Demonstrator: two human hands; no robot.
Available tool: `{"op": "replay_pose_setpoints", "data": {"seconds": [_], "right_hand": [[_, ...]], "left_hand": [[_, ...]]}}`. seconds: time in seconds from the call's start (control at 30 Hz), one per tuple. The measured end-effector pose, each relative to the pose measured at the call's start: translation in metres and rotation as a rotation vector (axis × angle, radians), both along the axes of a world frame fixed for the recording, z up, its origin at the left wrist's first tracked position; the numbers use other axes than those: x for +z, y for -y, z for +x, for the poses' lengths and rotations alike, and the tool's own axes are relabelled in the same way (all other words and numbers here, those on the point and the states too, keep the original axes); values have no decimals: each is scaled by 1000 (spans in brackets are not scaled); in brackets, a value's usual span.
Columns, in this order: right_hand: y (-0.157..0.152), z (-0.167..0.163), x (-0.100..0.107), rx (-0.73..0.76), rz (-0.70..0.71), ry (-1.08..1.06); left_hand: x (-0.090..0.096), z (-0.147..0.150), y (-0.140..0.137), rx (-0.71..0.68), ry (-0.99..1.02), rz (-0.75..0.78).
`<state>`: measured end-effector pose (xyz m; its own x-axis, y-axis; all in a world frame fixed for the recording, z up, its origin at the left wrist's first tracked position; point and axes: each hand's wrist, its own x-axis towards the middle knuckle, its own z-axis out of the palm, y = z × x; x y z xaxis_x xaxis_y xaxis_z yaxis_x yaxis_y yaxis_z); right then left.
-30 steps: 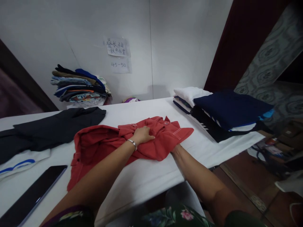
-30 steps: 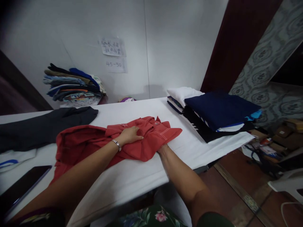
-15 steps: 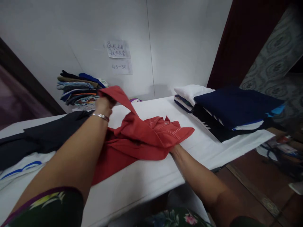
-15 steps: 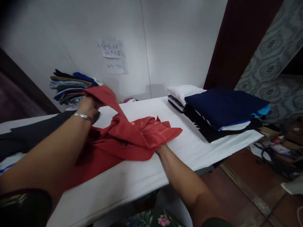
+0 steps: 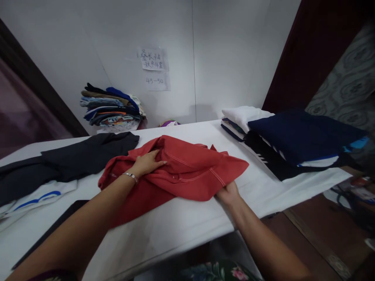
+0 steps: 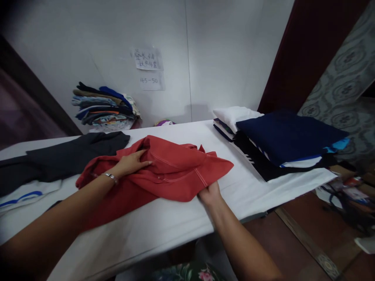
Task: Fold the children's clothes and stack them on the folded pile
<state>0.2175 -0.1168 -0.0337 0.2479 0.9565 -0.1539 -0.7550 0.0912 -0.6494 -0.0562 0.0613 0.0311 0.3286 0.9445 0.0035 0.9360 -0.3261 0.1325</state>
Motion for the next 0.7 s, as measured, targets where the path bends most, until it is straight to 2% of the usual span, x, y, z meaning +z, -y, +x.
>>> {"op": "replay_pose_setpoints", "data": {"seconds": [0.1,0.17,0.27,0.33,0.4,0.47,0.53,0.63,0.7], "right_hand": [[39,21,-13,3,-100,-105],[64,38,-17,-27,-141,-82],[87,58,-13,-135,-186,95],[89,62,-6,-229,-168,236],[85,58,2,-255,-131,313],[76,48,8,-175,-107,320],[68,34,11,-32,-103,296],[58,19,10,142,-120,230],[56,17,7,187,-130,166]], "left_hand": [[-2,-5,2,16,-122,-27],[-5,-7,3,14,-147,-3],[-8,-2,7,-71,-124,192],[-7,7,9,-176,-104,335],[-3,21,10,-282,-87,415],[4,36,8,-370,-67,453],[13,52,5,-452,-52,453],[28,67,3,-561,-96,355],[36,70,12,-650,-140,307]]}}
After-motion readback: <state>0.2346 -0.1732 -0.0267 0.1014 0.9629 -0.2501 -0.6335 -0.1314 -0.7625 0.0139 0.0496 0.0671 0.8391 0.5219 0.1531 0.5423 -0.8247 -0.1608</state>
